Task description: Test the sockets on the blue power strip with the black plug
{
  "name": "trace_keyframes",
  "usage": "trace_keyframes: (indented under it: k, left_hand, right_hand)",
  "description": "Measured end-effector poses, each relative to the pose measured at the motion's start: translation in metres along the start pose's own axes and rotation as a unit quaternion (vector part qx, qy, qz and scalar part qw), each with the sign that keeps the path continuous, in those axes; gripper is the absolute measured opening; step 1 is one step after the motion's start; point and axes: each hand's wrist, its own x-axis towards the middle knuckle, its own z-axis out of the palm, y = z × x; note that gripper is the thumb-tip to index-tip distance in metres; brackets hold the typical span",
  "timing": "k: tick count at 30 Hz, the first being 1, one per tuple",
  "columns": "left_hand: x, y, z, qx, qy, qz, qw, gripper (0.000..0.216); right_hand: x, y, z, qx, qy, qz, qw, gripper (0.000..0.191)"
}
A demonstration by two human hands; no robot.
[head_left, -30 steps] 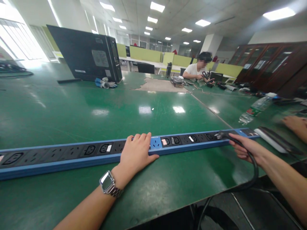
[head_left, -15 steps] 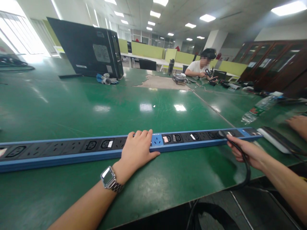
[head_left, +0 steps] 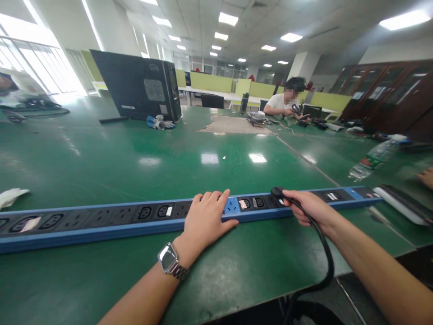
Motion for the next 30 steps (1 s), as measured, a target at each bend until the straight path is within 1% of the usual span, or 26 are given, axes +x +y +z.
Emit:
trace_keyframes:
  k: [3, 8, 13, 16, 22, 27, 30]
  left_hand:
    - [-0.001, 0.000, 0.001, 0.001, 0.005, 0.001, 1.000, 0.072]
    - [-0.001, 0.001, -0.001, -0.002, 0.000, 0.005, 1.000, 0.070]
    - [-0.001, 0.000, 0.000, -0.001, 0.006, 0.006, 1.000, 0.069]
    - [-0.001, 0.000, -0.001, 0.002, 0.002, 0.010, 1.000, 0.069]
    - [-0.001, 0.000, -0.002, 0.009, -0.006, 0.012, 1.000, 0.069]
    - [-0.001, 0.000, -0.002, 0.007, -0.009, 0.013, 1.000, 0.067]
    - [-0.001, 0.000, -0.002, 0.006, -0.012, 0.014, 1.000, 0.067]
  right_hand:
    - [-0.005, 0.013, -0.001, 0.024, -0.022, 0.027, 0.999, 0.038]
    - [-0.011, 0.012, 0.007, 0.086, -0.073, 0.061, 0.992, 0.039]
    - [-0.007, 0.014, 0.002, 0.064, -0.041, 0.027, 0.997, 0.039]
    - [-0.009, 0.017, -0.001, 0.064, -0.032, 0.033, 0.997, 0.040]
    - [-0.007, 0.016, 0.008, 0.057, -0.011, 0.008, 0.998, 0.039]
    - [-0.009, 0.020, 0.005, 0.073, -0.011, 0.019, 0.997, 0.039]
    - [-0.012, 0.020, 0.011, 0.087, -0.010, 0.034, 0.996, 0.040]
